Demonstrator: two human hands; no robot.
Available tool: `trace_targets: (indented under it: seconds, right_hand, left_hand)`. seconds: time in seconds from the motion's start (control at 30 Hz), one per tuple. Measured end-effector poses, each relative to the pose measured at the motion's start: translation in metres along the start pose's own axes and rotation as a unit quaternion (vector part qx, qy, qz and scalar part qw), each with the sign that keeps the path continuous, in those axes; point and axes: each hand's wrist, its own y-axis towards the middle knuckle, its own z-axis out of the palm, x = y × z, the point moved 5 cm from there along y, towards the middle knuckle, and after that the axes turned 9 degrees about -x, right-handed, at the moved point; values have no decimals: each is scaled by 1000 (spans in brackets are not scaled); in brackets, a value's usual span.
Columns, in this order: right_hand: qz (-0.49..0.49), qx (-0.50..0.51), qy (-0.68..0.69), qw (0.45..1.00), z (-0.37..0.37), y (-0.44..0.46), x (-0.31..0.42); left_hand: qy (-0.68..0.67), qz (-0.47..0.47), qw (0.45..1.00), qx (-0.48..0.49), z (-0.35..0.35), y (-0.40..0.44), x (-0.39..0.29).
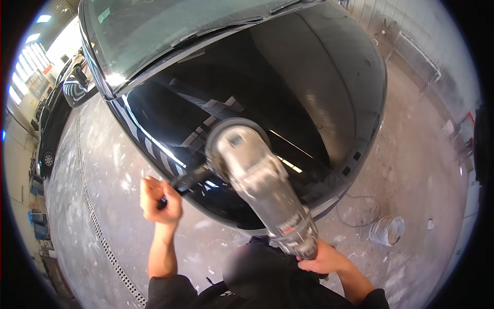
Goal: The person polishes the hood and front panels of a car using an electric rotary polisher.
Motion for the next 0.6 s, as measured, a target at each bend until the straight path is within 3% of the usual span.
trace_targets:
  seconds: [0.07, 0.13, 0.33, 0.43, 0.47, 0.53, 0.6]
  right_hand:
    - [-4, -41, 0, 999, -13, -26, -24]
    - [88, -85, 24, 992, -28, -55, -67]
    - [139, -138, 126, 973, -35, -116, -167]
    - [87, -151, 62, 983, -30, -103, -155]
    - [192, -123, 61, 972, -28, -96, -134]
    - [80, -78, 24, 994, -25, -67, -95]
    - [28, -24, -19, 999, -17, -34, -59]
  left_hand:
    - [-2, -5, 999, 34, 14, -20, -31]
    - [-21, -4, 997, 70, 23, -45, -57]
    - [-108, 18, 980, 166, 54, -78, -113]
    - [-99, 10, 980, 172, 54, -67, -101]
    - [-92, -1, 983, 162, 48, -68, -89]
    - [-68, -9, 994, 84, 33, -54, -68]
    - [12, -11, 999, 39, 15, -42, -41]
